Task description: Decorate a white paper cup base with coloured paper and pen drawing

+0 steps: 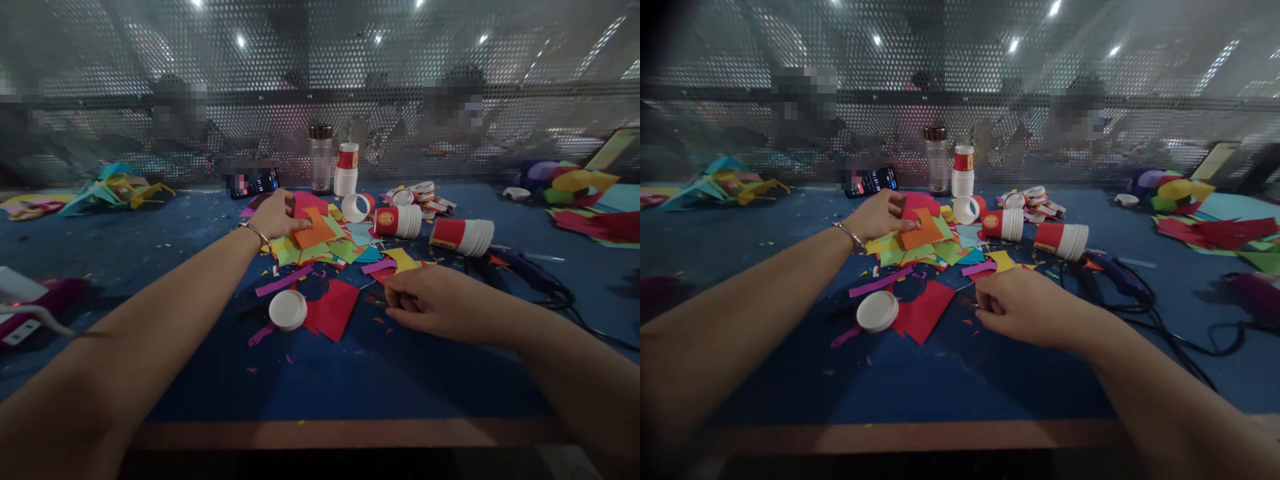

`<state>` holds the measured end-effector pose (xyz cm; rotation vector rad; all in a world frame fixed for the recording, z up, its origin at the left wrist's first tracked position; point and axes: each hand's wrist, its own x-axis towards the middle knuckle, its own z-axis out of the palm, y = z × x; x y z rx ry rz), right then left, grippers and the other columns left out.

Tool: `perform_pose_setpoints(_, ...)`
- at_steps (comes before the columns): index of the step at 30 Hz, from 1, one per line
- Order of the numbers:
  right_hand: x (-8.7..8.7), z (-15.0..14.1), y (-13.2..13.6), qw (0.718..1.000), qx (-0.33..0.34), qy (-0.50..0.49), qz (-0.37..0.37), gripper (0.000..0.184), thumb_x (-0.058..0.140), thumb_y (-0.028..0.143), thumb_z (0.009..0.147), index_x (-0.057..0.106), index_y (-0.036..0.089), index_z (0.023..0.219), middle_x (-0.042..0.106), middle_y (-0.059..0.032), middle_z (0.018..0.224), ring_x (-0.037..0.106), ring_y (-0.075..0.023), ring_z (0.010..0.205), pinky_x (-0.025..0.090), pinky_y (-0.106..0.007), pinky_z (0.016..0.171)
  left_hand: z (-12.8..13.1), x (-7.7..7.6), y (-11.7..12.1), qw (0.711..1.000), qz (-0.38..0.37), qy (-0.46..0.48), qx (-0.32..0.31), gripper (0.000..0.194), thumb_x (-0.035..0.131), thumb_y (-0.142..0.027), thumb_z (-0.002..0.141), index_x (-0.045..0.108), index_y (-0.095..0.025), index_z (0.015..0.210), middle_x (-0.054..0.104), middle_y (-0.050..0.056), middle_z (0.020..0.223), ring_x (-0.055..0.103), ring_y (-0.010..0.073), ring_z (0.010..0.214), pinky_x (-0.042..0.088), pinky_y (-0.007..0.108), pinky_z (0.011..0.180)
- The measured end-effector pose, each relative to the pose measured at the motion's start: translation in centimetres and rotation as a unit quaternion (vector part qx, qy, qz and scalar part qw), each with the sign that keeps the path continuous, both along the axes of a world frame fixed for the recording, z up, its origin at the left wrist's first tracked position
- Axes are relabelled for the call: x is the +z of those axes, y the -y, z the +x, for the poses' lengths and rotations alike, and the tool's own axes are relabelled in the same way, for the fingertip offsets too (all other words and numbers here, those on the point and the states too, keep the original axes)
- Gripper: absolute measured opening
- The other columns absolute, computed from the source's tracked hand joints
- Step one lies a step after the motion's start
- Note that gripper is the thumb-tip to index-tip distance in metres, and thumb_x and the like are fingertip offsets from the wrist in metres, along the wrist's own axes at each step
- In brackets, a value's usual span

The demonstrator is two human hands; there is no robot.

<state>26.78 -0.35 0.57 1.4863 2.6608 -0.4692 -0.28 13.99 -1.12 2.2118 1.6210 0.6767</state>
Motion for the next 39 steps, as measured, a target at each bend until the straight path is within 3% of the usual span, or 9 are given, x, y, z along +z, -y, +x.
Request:
perform_pose_setpoints(4,0.1,0.1,0.1,1.0,0.0,0.003,-0.001,0.008,0.058,0.024,0.084,0.06,0.02,0.077,0.064,-0.0016,0.069,0.053,-0.0149,0.057,0.032,-0.027,0.055,-0.1,1.0,1.9,0.997,0.011,-0.071,0.008,0.057,0.074,-0.035,0.076,0.056,-0.012,0.125,0.063,0.018,0.129,0.064,0.0264,0.106,0.047,0.032,0.083)
perform_pose_setpoints(8,0.1,0.1,0.1,1.0,0.001,0.013,0.006,0.012,0.058,0.024,0.084,0.055,0.02,0.072,0.062,-0.0005,0.066,0.052,-0.0141,0.056,0.031,-0.027,0.055,0.0,2.4,5.5,0.985,-0.054,-0.144,-0.073,0.016,0.07,-0.031,0.075,0.07,-0.018,0.084,0.074,0.006,0.089,0.066,0.0216,0.081,0.043,0.029,0.069)
perform_pose_setpoints(12,0.0,0.1,0.1,1.0,0.007,0.017,0.01,0.015,0.057,0.026,0.085,0.054,0.021,0.071,0.062,-0.0004,0.065,0.052,-0.0138,0.054,0.032,-0.027,0.055,-0.5,2.7,7.9,0.96,-0.115,-0.228,-0.12,0.018,0.066,-0.037,0.078,0.071,-0.02,0.085,0.076,0.004,0.087,0.066,0.0194,0.076,0.04,0.028,0.064)
perform_pose_setpoints(18,0.0,0.2,0.0,1.0,0.007,0.007,0.005,0.011,0.057,0.026,0.085,0.057,0.021,0.075,0.06,0.0007,0.063,0.051,-0.0142,0.054,0.032,-0.027,0.055,-1.5,2.1,8.0,0.953,-0.143,-0.23,-0.135,0.013,0.06,-0.028,0.077,0.069,-0.02,0.08,0.075,0.004,0.086,0.065,0.0196,0.077,0.041,0.028,0.064)
perform_pose_setpoints(24,-0.1,0.3,0.0,1.0,0.004,0.003,0.002,0.011,0.057,0.026,0.085,0.058,0.021,0.075,0.06,0.0007,0.062,0.051,-0.0142,0.053,0.032,-0.027,0.054,-1.9,2.1,6.9,0.978,-0.107,-0.134,-0.121,0.014,0.059,-0.033,0.077,0.065,-0.019,0.079,0.067,0.001,0.074,0.059,0.0168,0.068,0.042,0.027,0.063)
perform_pose_setpoints(29,-0.2,0.3,-0.1,1.0,0.001,0.007,0.0,0.012,0.056,0.028,0.085,0.057,0.021,0.075,0.059,0.001,0.061,0.051,-0.0142,0.052,0.033,-0.027,0.054,-1.5,1.3,5.8,0.994,0.011,-0.105,-0.037,0.021,0.056,-0.029,0.082,0.062,-0.017,0.098,0.069,0.006,0.094,0.061,0.0186,0.079,0.045,0.029,0.071)
perform_pose_setpoints(31,-0.2,0.3,-0.1,1.0,-0.003,0.014,-0.004,0.012,0.056,0.028,0.085,0.058,0.021,0.075,0.06,0.0009,0.062,0.051,-0.0143,0.053,0.033,-0.027,0.054,-1.4,1.2,6.0,0.989,0.042,-0.131,-0.062,0.022,0.055,-0.027,0.083,0.064,-0.016,0.1,0.068,0.008,0.1,0.061,0.0201,0.084,0.045,0.03,0.075)
perform_pose_setpoints(36,0.0,0.2,0.0,1.0,-0.006,0.016,-0.006,0.012,0.056,0.027,0.086,0.058,0.021,0.075,0.06,0.0008,0.062,0.051,-0.0141,0.053,0.032,-0.027,0.055,-1.2,1.8,7.5,0.96,-0.059,-0.168,-0.218,0.024,0.06,-0.033,0.084,0.069,-0.018,0.1,0.067,0.007,0.102,0.061,0.0211,0.094,0.044,0.031,0.083)
perform_pose_setpoints(39,0.1,0.1,0.1,1.0,-0.006,0.015,-0.005,0.012,0.056,0.028,0.086,0.057,0.021,0.076,0.059,0.0007,0.062,0.051,-0.0143,0.053,0.033,-0.027,0.055,-1.0,2.0,7.9,0.948,-0.087,-0.182,-0.248,0.015,0.06,-0.028,0.084,0.068,-0.018,0.092,0.066,0.007,0.099,0.06,0.0201,0.093,0.044,0.03,0.083)
